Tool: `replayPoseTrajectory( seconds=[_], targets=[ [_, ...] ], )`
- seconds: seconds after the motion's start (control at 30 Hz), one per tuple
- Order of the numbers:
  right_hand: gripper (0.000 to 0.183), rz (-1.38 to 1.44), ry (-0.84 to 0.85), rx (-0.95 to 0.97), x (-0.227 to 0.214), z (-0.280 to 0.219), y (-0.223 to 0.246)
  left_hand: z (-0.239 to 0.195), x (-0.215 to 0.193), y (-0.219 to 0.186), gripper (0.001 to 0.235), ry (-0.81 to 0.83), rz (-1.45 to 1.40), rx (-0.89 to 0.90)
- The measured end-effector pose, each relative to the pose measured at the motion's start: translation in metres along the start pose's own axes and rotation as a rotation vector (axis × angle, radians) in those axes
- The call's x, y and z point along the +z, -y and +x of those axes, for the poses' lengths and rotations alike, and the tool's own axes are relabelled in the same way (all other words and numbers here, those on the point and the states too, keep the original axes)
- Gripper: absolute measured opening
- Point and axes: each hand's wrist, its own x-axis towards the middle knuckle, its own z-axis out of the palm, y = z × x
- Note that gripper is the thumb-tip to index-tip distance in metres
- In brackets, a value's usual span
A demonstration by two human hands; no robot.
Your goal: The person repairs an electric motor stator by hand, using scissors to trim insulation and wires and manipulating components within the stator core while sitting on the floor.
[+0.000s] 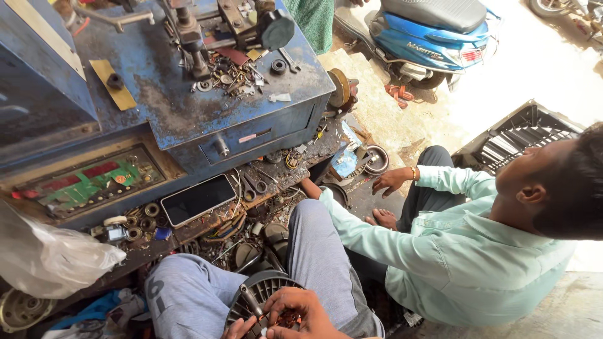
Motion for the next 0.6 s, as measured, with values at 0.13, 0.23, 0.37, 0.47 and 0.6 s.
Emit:
replayPoseTrajectory(
  seconds=[0.13,0.23,0.37,0.47,0.6],
  targets=[
    [0.019,-0.065,-0.008,-0.096,0.000,-0.001,0.000,-0.002,-0.010,-0.029,0.050,-0.358,-0.494,-0.477],
    [0.016,-0.051,-0.018,-0.150,0.004,-0.001,0.000,0.004,-0.022,-0.040,0.057,-0.464,-0.615,-0.605],
    [0.013,0.012,-0.059,-0.147,0.011,0.002,0.001,0.028,-0.034,-0.033,0.053,-0.525,-0.782,-0.780],
    [0.012,0.055,-0.079,-0.106,0.014,0.000,0.002,0.047,-0.049,-0.015,0.030,-0.494,-0.782,-0.560],
    [0.015,0.099,-0.096,-0.027,0.015,-0.004,-0.006,0.066,-0.073,0.007,0.015,-0.323,-0.226,-0.181]
  ],
)
